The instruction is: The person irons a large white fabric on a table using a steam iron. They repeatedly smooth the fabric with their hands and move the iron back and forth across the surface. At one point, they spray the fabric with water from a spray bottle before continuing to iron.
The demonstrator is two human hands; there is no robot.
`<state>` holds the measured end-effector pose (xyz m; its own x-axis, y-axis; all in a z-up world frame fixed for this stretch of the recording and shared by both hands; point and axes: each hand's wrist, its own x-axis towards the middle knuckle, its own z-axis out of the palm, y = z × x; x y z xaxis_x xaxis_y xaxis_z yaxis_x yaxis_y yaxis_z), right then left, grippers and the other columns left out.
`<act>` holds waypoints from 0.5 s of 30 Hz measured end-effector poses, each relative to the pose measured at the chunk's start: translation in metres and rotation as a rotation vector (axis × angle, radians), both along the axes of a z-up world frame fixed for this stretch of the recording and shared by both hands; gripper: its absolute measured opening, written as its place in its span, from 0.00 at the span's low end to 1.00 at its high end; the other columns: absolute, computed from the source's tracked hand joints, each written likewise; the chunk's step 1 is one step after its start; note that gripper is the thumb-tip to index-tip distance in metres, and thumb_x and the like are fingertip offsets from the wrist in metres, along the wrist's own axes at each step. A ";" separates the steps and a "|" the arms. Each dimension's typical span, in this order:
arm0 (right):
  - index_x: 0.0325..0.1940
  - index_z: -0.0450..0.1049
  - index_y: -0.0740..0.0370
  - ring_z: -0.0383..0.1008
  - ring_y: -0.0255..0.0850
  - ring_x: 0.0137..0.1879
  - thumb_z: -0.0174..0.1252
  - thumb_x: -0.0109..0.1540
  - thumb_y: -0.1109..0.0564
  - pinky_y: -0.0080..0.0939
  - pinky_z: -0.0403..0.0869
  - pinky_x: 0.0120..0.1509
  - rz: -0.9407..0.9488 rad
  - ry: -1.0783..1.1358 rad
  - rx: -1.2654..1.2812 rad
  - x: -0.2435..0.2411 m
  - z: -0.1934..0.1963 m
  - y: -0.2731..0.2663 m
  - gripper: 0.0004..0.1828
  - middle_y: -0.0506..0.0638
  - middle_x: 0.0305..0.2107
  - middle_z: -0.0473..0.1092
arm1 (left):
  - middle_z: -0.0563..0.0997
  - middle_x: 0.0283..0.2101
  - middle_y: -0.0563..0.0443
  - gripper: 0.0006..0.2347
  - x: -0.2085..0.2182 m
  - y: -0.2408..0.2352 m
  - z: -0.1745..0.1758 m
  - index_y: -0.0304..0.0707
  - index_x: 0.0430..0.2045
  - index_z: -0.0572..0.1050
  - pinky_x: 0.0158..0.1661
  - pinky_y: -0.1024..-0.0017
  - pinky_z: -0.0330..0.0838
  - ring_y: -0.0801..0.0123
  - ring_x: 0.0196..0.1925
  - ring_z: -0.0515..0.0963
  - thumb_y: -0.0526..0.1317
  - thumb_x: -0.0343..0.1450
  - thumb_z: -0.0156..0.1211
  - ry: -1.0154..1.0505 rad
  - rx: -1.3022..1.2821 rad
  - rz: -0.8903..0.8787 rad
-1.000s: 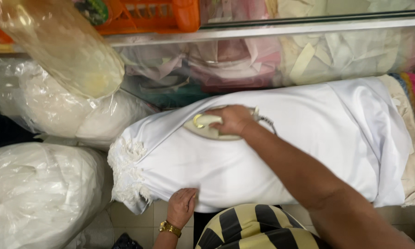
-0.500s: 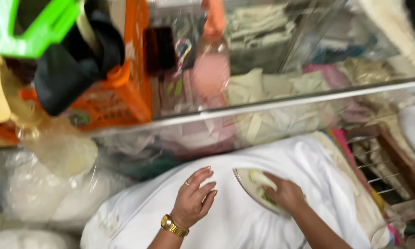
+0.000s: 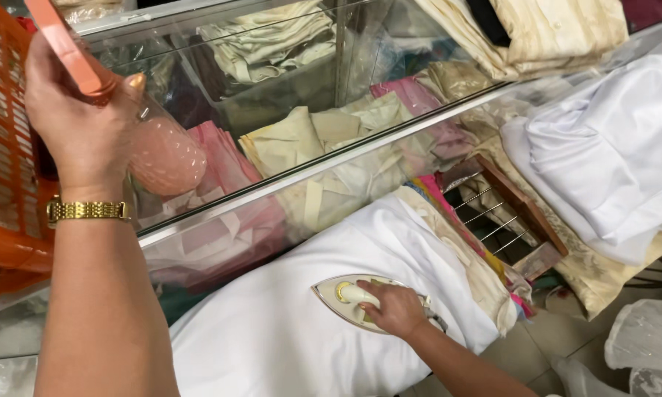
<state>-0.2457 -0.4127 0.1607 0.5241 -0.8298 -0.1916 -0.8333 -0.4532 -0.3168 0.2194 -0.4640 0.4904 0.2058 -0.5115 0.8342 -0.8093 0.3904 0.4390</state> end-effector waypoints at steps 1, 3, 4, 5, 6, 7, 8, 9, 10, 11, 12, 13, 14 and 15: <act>0.68 0.69 0.30 0.77 0.55 0.49 0.44 0.62 0.28 0.59 0.73 0.45 0.015 0.020 0.017 0.002 0.003 -0.002 0.31 0.44 0.49 0.77 | 0.69 0.44 0.42 0.21 0.004 -0.003 -0.005 0.23 0.56 0.68 0.42 0.64 0.69 0.61 0.39 0.68 0.36 0.82 0.80 0.039 -0.033 -0.044; 0.69 0.69 0.30 0.77 0.57 0.49 0.43 0.62 0.27 0.61 0.73 0.46 0.007 0.020 0.041 0.005 0.010 -0.005 0.33 0.46 0.49 0.77 | 0.68 0.36 0.43 0.17 -0.006 0.007 -0.004 0.23 0.54 0.70 0.40 0.64 0.67 0.62 0.35 0.67 0.34 0.84 0.78 0.028 -0.038 -0.065; 0.69 0.68 0.29 0.77 0.59 0.49 0.42 0.61 0.26 0.63 0.74 0.48 0.004 0.023 0.060 0.009 0.012 -0.006 0.34 0.49 0.50 0.77 | 0.67 0.28 0.44 0.13 -0.009 0.015 -0.006 0.23 0.52 0.73 0.38 0.63 0.65 0.63 0.30 0.67 0.33 0.86 0.75 0.020 -0.048 -0.082; 0.69 0.68 0.29 0.77 0.59 0.49 0.42 0.61 0.26 0.63 0.74 0.48 0.031 0.022 0.080 0.004 0.008 -0.013 0.34 0.49 0.50 0.77 | 0.67 0.28 0.44 0.13 -0.016 0.025 -0.006 0.23 0.52 0.73 0.38 0.63 0.65 0.63 0.30 0.67 0.33 0.86 0.75 0.019 -0.028 -0.054; 0.70 0.66 0.27 0.77 0.55 0.53 0.47 0.58 0.25 0.55 0.74 0.53 -0.013 0.029 0.116 0.001 0.002 -0.019 0.36 0.48 0.53 0.76 | 0.70 0.32 0.34 0.13 -0.021 0.037 -0.008 0.23 0.54 0.66 0.39 0.56 0.68 0.55 0.33 0.71 0.28 0.84 0.68 -0.005 -0.151 -0.145; 0.72 0.64 0.25 0.78 0.51 0.57 0.53 0.56 0.24 0.48 0.74 0.58 -0.032 0.045 0.170 -0.001 -0.009 -0.016 0.39 0.46 0.56 0.75 | 0.73 0.36 0.24 0.15 -0.026 0.062 -0.015 0.22 0.57 0.60 0.41 0.50 0.71 0.46 0.36 0.75 0.23 0.83 0.61 -0.027 -0.257 -0.210; 0.72 0.64 0.25 0.78 0.51 0.57 0.53 0.56 0.24 0.48 0.74 0.58 0.020 0.053 0.208 -0.003 -0.003 -0.014 0.39 0.46 0.56 0.75 | 0.73 0.36 0.24 0.15 -0.045 0.097 -0.010 0.22 0.57 0.60 0.41 0.50 0.71 0.46 0.36 0.75 0.23 0.83 0.61 -0.026 -0.218 -0.159; 0.73 0.64 0.23 0.78 0.51 0.55 0.51 0.57 0.25 0.49 0.75 0.55 0.002 0.106 0.157 -0.003 0.004 -0.014 0.39 0.49 0.51 0.77 | 0.75 0.35 0.31 0.09 -0.065 0.127 -0.002 0.21 0.47 0.65 0.42 0.55 0.73 0.51 0.36 0.77 0.26 0.81 0.61 0.074 -0.103 -0.120; 0.73 0.63 0.21 0.79 0.52 0.52 0.48 0.57 0.25 0.51 0.75 0.52 -0.013 0.156 0.102 -0.001 0.010 -0.017 0.38 0.51 0.46 0.78 | 0.76 0.35 0.37 0.06 -0.086 0.153 0.007 0.21 0.37 0.71 0.43 0.60 0.76 0.56 0.36 0.79 0.29 0.79 0.61 0.177 0.008 -0.079; 0.73 0.63 0.21 0.79 0.52 0.52 0.48 0.57 0.25 0.51 0.75 0.52 0.035 0.162 0.132 -0.004 0.005 -0.014 0.38 0.51 0.46 0.78 | 0.76 0.35 0.37 0.06 -0.088 0.181 -0.014 0.21 0.37 0.71 0.43 0.60 0.76 0.56 0.36 0.79 0.29 0.79 0.61 0.181 0.037 -0.031; 0.73 0.65 0.24 0.80 0.51 0.50 0.48 0.59 0.26 0.50 0.76 0.49 0.050 0.113 0.041 -0.008 0.001 -0.013 0.36 0.49 0.46 0.79 | 0.68 0.55 0.38 0.13 -0.093 0.208 -0.034 0.29 0.55 0.64 0.63 0.53 0.69 0.51 0.58 0.71 0.29 0.79 0.60 0.127 0.126 -0.084; 0.72 0.68 0.27 0.80 0.51 0.48 0.48 0.61 0.27 0.49 0.76 0.45 0.045 0.055 -0.064 -0.010 0.000 -0.019 0.34 0.47 0.46 0.80 | 0.61 0.75 0.39 0.26 -0.096 0.227 -0.050 0.37 0.72 0.57 0.84 0.46 0.62 0.47 0.81 0.63 0.28 0.78 0.60 0.071 0.201 -0.158; 0.72 0.68 0.27 0.80 0.51 0.48 0.48 0.61 0.27 0.49 0.76 0.45 0.071 0.053 -0.050 -0.006 0.006 -0.015 0.34 0.47 0.46 0.80 | 0.61 0.75 0.39 0.26 -0.107 0.249 -0.076 0.37 0.72 0.57 0.84 0.46 0.62 0.47 0.81 0.63 0.28 0.78 0.60 0.074 0.216 -0.132; 0.71 0.68 0.28 0.79 0.50 0.50 0.47 0.62 0.28 0.51 0.76 0.47 0.045 0.102 -0.016 -0.003 0.013 -0.015 0.33 0.44 0.49 0.79 | 0.58 0.76 0.41 0.27 -0.117 0.266 -0.102 0.38 0.73 0.54 0.81 0.47 0.65 0.48 0.79 0.64 0.27 0.78 0.56 0.229 0.302 -0.286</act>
<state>-0.2488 -0.4278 0.1739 0.5395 -0.8093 -0.2323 -0.8394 -0.4954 -0.2237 0.1026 -0.1982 0.3885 0.1826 -0.7873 0.5889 -0.5566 0.4109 0.7220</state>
